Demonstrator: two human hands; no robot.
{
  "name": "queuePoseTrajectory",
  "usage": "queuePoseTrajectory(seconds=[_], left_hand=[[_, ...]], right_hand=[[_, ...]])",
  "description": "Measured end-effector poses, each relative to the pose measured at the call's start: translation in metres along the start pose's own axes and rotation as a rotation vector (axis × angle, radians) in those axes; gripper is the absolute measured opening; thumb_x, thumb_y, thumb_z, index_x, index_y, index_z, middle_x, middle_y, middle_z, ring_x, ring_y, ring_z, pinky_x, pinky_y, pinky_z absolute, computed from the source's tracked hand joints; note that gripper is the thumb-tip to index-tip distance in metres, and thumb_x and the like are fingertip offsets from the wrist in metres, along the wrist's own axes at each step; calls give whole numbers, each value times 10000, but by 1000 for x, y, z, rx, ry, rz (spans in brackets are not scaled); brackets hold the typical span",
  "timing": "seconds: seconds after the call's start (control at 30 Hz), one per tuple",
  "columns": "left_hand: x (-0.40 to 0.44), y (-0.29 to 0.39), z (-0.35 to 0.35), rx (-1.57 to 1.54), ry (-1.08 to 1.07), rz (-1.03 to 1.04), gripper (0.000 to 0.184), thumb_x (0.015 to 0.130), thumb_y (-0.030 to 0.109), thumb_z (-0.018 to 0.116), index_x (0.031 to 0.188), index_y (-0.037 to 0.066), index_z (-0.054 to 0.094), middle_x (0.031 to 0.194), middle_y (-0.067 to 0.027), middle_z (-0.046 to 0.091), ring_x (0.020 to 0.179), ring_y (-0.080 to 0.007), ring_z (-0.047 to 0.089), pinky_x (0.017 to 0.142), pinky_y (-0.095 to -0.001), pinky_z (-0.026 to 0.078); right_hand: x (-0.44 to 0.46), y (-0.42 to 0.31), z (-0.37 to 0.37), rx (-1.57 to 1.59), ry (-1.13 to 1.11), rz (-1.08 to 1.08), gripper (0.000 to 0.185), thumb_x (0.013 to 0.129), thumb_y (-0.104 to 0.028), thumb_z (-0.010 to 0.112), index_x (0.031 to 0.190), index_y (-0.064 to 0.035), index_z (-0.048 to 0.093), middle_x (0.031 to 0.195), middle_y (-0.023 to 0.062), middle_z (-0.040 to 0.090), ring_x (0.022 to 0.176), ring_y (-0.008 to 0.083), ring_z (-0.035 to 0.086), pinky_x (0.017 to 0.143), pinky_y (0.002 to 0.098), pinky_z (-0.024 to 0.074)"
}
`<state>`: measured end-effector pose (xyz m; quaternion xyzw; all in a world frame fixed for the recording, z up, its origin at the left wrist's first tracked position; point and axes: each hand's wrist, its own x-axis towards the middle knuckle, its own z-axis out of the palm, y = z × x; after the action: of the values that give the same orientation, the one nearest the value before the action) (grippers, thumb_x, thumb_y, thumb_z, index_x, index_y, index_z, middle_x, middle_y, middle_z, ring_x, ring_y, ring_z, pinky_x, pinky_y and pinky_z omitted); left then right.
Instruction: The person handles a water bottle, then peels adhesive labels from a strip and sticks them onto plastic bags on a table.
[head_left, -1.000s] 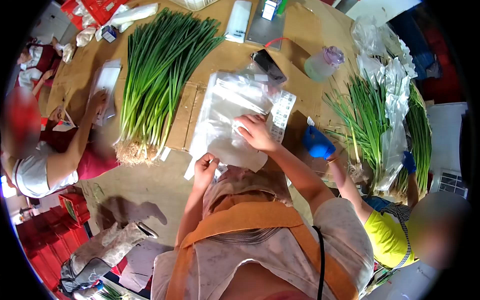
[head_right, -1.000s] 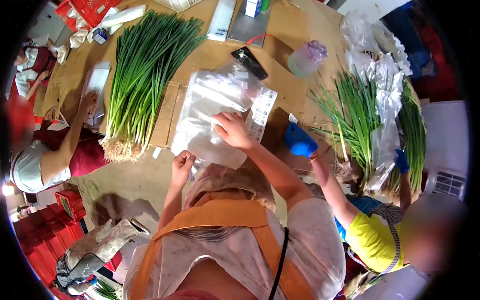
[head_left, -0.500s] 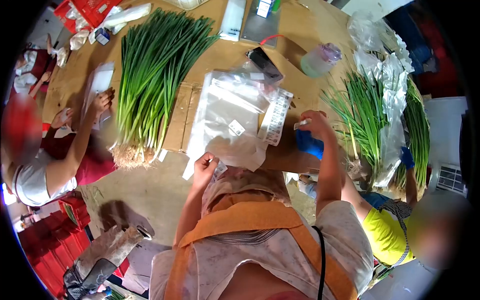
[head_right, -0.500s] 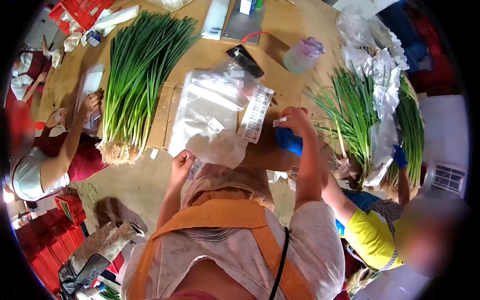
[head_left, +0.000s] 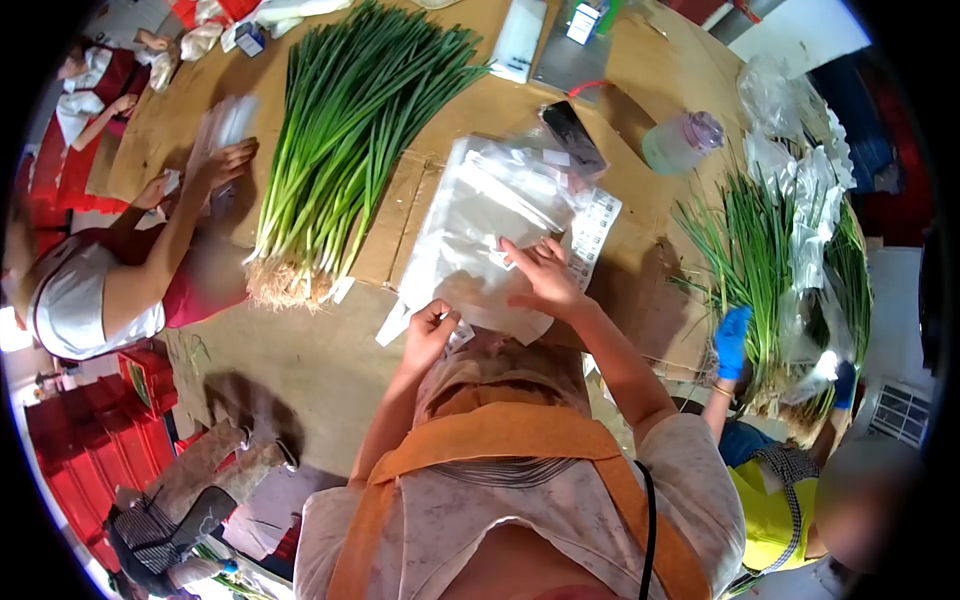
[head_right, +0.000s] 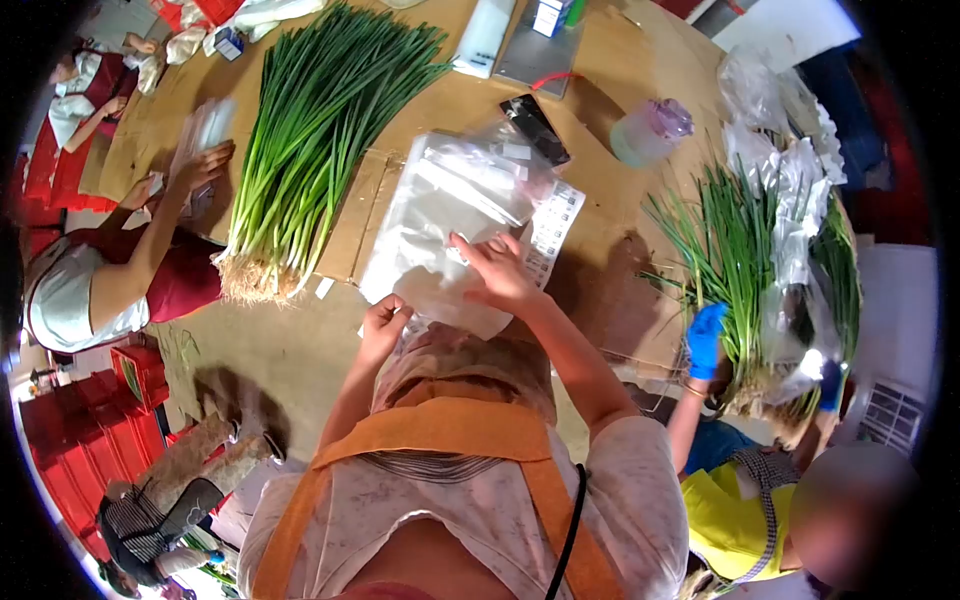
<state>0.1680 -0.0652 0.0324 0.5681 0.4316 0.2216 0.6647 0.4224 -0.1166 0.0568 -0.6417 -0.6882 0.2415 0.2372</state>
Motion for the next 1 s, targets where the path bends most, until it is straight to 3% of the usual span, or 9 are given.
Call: queuePoseTrajectory(seconds=[0.27, 0.37, 0.47, 0.57, 0.63, 0.73, 0.8, 0.9, 1.0], left_hand=[[-8, -14, -2, -40, 67, 40, 154, 855, 69, 586, 716, 29, 532, 564, 76, 421, 496, 2, 332, 433, -205, 253], [-10, -13, -4, -52, 54, -5, 155, 858, 73, 583, 718, 27, 535, 551, 73, 423, 485, -1, 334, 427, -206, 259], [-8, -13, -5, -44, 55, -6, 153, 864, 80, 579, 727, 26, 538, 539, 72, 425, 477, -1, 332, 421, -206, 259], [-8, 0, -6, -45, 58, -62, 144, 872, 87, 579, 746, 24, 548, 546, 72, 431, 481, 1, 337, 424, -203, 259], [-4, -2, -6, -37, 62, -27, 137, 876, 90, 582, 759, 24, 556, 555, 74, 433, 487, 2, 338, 427, -201, 258], [2, -8, -2, -31, 57, 18, 124, 879, 91, 587, 778, 22, 568, 568, 76, 435, 499, 4, 336, 434, -197, 258], [3, -8, -1, -30, 56, 21, 114, 879, 91, 590, 791, 19, 576, 576, 77, 439, 506, 4, 335, 439, -196, 261], [8, -7, 2, -40, 50, 25, 104, 878, 91, 592, 811, 13, 586, 587, 78, 449, 516, 3, 335, 445, -195, 266], [10, -13, 4, -41, 57, 59, 100, 878, 93, 593, 825, 9, 594, 599, 79, 458, 522, 2, 339, 449, -194, 268]], right_hand=[[9, 21, 36, 185, 127, 36, 678, 731, -116, 659, 1357, -126, 398, 721, -19, 609, 803, 189, 553, 983, 377, 260], [10, 20, 34, 220, 174, 37, 582, 741, -85, 635, 1299, -115, 471, 747, -6, 620, 797, 193, 549, 940, 380, 303], [15, 28, -2, -226, 472, -63, 457, 763, -91, 615, 1215, -90, 546, 758, 28, 627, 783, 216, 550, 879, 386, 357], [30, 77, -55, 287, 1192, 241, 658, 749, -95, 685, 1324, -19, 375, 876, 76, 622, 786, 186, 559, 763, 352, 446], [29, 69, -98, 76, 1256, 225, 704, 760, -15, 656, 1369, -30, 301, 870, 95, 620, 780, 172, 563, 733, 307, 467], [31, 40, -84, 346, 1119, -80, 705, 754, 76, 617, 1374, -35, 300, 858, 89, 616, 788, 155, 557, 717, 296, 473], [20, 16, -38, 638, 880, -21, 747, 733, 105, 623, 1390, -69, 311, 812, 67, 596, 713, 147, 551, 689, 272, 469], [14, -11, 1, 24, 472, -297, 476, 784, -119, 677, 1225, -64, 508, 716, 31, 586, 634, 105, 536, 598, 260, 443], [15, -15, 32, 562, 146, 377, 351, 806, -229, 664, 1098, -63, 562, 680, 49, 597, 618, 128, 566, 560, 294, 437]])
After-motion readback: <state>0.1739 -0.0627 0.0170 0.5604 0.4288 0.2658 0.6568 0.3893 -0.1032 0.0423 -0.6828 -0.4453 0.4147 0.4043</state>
